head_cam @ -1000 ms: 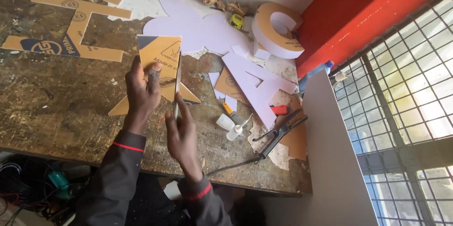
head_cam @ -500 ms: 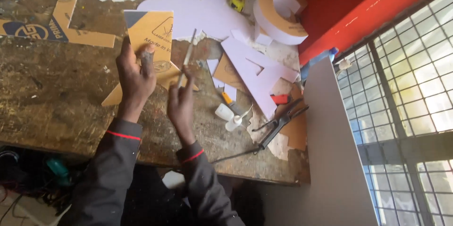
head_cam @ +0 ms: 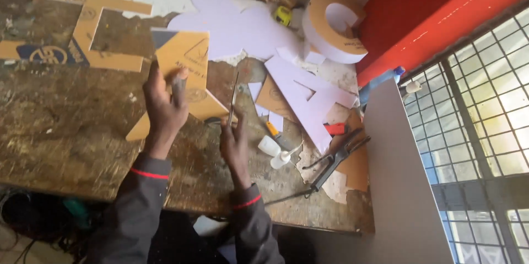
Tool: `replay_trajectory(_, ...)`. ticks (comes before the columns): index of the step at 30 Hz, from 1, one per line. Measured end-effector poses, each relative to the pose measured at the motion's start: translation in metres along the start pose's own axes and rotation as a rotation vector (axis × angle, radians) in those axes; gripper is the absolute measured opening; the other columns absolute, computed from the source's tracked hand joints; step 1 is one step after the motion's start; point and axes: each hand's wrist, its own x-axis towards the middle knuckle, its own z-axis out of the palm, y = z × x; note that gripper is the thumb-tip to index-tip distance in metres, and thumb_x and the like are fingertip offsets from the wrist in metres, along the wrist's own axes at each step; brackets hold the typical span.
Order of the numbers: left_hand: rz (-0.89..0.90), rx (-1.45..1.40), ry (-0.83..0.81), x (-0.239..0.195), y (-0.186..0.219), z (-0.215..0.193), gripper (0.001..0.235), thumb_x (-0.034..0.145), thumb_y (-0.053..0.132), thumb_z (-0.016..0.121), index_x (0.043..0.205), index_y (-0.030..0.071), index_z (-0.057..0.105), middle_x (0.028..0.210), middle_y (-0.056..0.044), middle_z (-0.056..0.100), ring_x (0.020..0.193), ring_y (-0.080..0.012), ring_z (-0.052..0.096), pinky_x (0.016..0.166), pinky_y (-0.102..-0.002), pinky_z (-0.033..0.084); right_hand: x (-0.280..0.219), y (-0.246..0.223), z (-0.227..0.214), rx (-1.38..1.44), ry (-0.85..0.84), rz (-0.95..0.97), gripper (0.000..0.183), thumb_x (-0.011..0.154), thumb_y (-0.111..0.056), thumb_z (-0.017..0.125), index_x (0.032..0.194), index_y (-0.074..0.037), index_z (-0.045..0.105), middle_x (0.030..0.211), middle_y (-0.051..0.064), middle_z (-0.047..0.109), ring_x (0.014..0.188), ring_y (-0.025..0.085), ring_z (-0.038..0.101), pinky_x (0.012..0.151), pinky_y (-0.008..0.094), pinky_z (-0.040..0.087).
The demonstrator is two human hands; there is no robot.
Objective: Peeling the protective brown paper film from white acrylic letters in a sign shop.
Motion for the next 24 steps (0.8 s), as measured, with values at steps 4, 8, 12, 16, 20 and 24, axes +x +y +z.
replay_trajectory(4, 0.005, 0.049, 0.007, -0.003, -0.009, -0.001, 0.017, 0.125, 0.01, 0.062, 0.121, -0.006, 0.06, 0.091, -0.02, 0.067, 0.084, -0.0349, 0.078, 0.083, -0.049, 0.063, -0.044, -0.02, -0.004, -0.011, 0.036, 0.135, 0.062, 0.124, -0.025, 0.05, 0.18, -0.015, 0.026, 0.11, 0.035, 0.079, 0.089, 0.03, 0.072, 0.078, 0.044, 0.058)
replay_trajectory(8, 0.01, 0.02, -0.008, -0.011, -0.019, -0.005, 0.014, 0.123, 0.003, 0.063, 0.131, -0.009, 0.061, 0.098, -0.023, 0.069, 0.091, -0.0397, 0.077, 0.086, -0.053, 0.063, -0.048, -0.03, 0.007, -0.033, 0.046, 0.098, 0.069, 0.121, -0.018, 0.046, 0.183, -0.017, 0.015, 0.129, 0.046, 0.073, 0.107, 0.043, 0.076, 0.09, 0.053, 0.061)
replay_trajectory(12, -0.041, 0.012, -0.061, -0.004, 0.02, -0.008, 0.024, 0.119, 0.001, 0.073, 0.135, -0.01, 0.059, 0.102, -0.023, 0.069, 0.093, -0.0395, 0.076, 0.085, -0.053, 0.064, -0.053, -0.043, 0.011, -0.014, 0.065, 0.102, 0.086, 0.11, -0.003, 0.059, 0.183, -0.019, 0.015, 0.103, 0.024, 0.074, 0.072, 0.017, 0.065, 0.059, 0.029, 0.049)
replay_trajectory(16, -0.123, 0.19, -0.142, -0.025, 0.027, -0.023, 0.038, 0.114, 0.002, 0.086, 0.135, -0.015, 0.059, 0.102, -0.027, 0.066, 0.091, -0.0423, 0.079, 0.089, -0.057, 0.064, -0.051, -0.046, 0.014, -0.023, 0.09, 0.09, 0.085, 0.109, -0.002, 0.06, 0.182, -0.017, 0.019, 0.095, 0.022, 0.074, 0.066, 0.015, 0.061, 0.054, 0.029, 0.044)
replay_trajectory(20, -0.067, 0.287, -0.113, -0.05, 0.011, -0.024, 0.038, 0.116, 0.015, 0.095, 0.128, -0.012, 0.071, 0.111, -0.028, 0.071, 0.101, -0.0459, 0.074, 0.091, -0.054, 0.057, -0.048, -0.009, 0.012, 0.017, 0.085, 0.077, 0.085, 0.106, -0.005, 0.057, 0.181, -0.021, 0.021, 0.092, 0.015, 0.058, 0.065, 0.018, 0.051, 0.061, 0.038, 0.046)
replay_trajectory(24, 0.039, 0.229, -0.146, -0.052, 0.011, -0.028, 0.042, 0.116, -0.019, 0.093, 0.149, -0.024, 0.067, 0.142, -0.041, 0.076, 0.129, -0.0555, 0.074, 0.107, -0.062, 0.062, -0.044, -0.008, -0.001, 0.569, 0.129, 0.381, 0.08, 0.102, -0.01, 0.057, 0.177, -0.03, 0.037, 0.068, -0.001, 0.04, 0.049, 0.007, 0.034, 0.039, 0.023, 0.033)
